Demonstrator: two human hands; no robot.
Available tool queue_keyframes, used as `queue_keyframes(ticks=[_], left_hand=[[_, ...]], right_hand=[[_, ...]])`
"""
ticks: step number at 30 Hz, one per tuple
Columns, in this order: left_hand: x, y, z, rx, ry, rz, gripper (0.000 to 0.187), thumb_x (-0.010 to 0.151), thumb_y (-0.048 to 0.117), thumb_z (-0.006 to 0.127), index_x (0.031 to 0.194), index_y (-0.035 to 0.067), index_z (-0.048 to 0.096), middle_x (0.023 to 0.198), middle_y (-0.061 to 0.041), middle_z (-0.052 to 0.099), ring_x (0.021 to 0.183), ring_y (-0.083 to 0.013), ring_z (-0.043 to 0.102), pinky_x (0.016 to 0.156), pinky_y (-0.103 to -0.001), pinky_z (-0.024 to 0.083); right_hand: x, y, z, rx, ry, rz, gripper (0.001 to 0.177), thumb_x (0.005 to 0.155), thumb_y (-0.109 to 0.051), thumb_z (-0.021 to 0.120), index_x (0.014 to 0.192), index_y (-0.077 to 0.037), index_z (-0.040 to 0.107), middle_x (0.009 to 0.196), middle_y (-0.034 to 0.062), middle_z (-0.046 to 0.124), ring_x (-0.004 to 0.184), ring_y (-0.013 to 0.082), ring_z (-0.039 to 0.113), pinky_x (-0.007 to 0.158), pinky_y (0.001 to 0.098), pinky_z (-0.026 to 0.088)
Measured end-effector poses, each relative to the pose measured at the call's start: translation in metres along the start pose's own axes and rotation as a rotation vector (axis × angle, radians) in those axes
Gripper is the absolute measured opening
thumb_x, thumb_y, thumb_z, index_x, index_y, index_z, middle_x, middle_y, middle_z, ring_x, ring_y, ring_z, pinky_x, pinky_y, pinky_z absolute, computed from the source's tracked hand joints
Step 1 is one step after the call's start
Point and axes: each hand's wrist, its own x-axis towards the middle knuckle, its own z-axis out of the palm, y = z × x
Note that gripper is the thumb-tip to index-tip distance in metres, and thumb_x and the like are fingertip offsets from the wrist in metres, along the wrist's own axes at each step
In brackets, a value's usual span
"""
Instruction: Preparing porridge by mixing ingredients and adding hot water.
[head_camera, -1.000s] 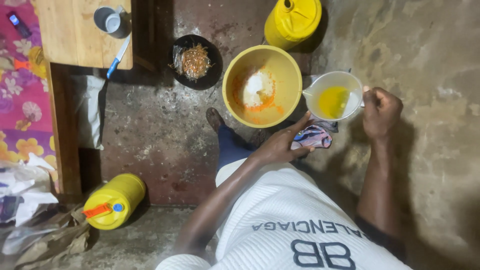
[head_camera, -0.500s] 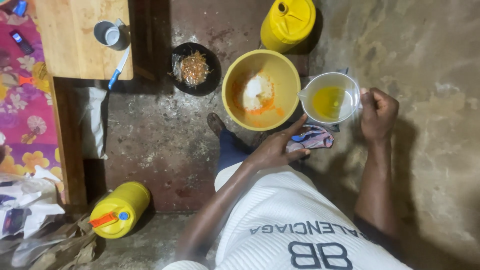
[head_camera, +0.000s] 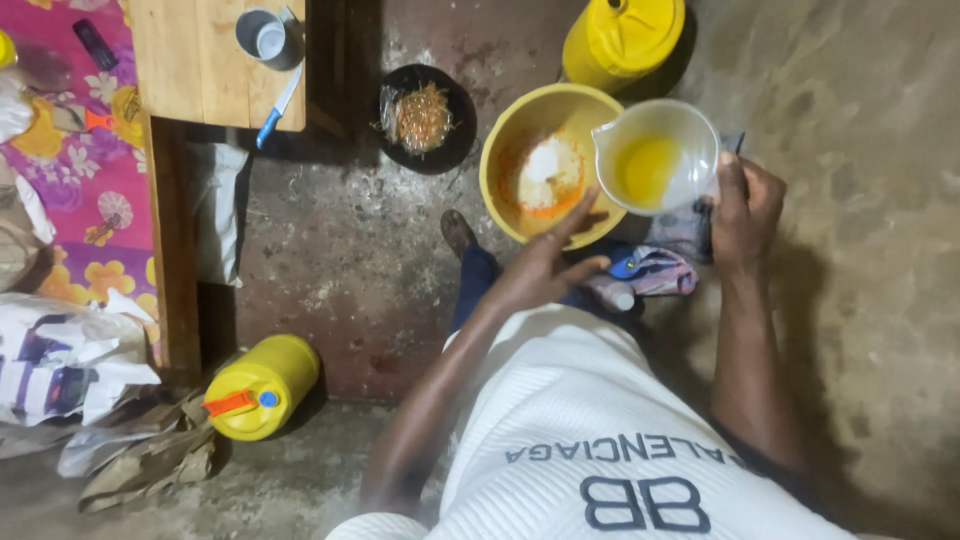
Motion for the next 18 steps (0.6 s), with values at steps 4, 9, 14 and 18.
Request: queue_keyframes(ticks=[4,9,14,18], left_hand=[[-0.001,-0.013,-0.016,0.197,0.147,0.027,0.083,0.094,0.026,0.074,0.163,0.026,0.027,0.155,-0.013,0.057,0.143,-0.0325,0.053,0.116,-0.054,0.038],[-0.026,-0.007,0.000,0.150,0.341,0.037,0.077,0.096,0.025,0.074,0.161,0.025,0.035,0.161,-0.014,0.049,0.145,-0.0310,0.053,0.113,-0.048,0.050],[-0.051,-0.024,0.060,-0.079,0.523,0.099,0.082,0.095,0.024,0.073,0.164,0.021,0.028,0.169,-0.014,0.034,0.151,-0.0323,0.045,0.115,-0.046,0.049],[-0.076,-0.050,0.110,-0.072,0.676,-0.025,0.089,0.092,0.029,0.074,0.164,0.021,0.022,0.169,-0.013,0.032,0.148,-0.0300,0.045,0.110,-0.045,0.049]], right_hand=[[0.007,0.009,0.017,0.122,-0.041,0.038,0.045,0.116,-0.033,0.056,0.082,-0.003,0.056,0.074,-0.0048,0.052,0.068,0.0052,0.044,0.061,0.0274,0.035],[0.010,0.007,0.027,0.182,-0.190,-0.016,0.047,0.116,-0.036,0.053,0.083,-0.004,0.058,0.073,-0.0044,0.052,0.068,0.0052,0.044,0.062,0.0267,0.034],[-0.001,0.021,0.028,0.214,-0.352,-0.093,0.043,0.116,-0.035,0.054,0.088,-0.003,0.062,0.076,-0.0039,0.054,0.070,0.0055,0.045,0.063,0.0265,0.035],[-0.022,0.051,0.039,0.282,-0.489,-0.045,0.036,0.115,-0.033,0.054,0.101,-0.002,0.067,0.087,-0.0042,0.061,0.077,0.0047,0.052,0.068,0.0244,0.043]])
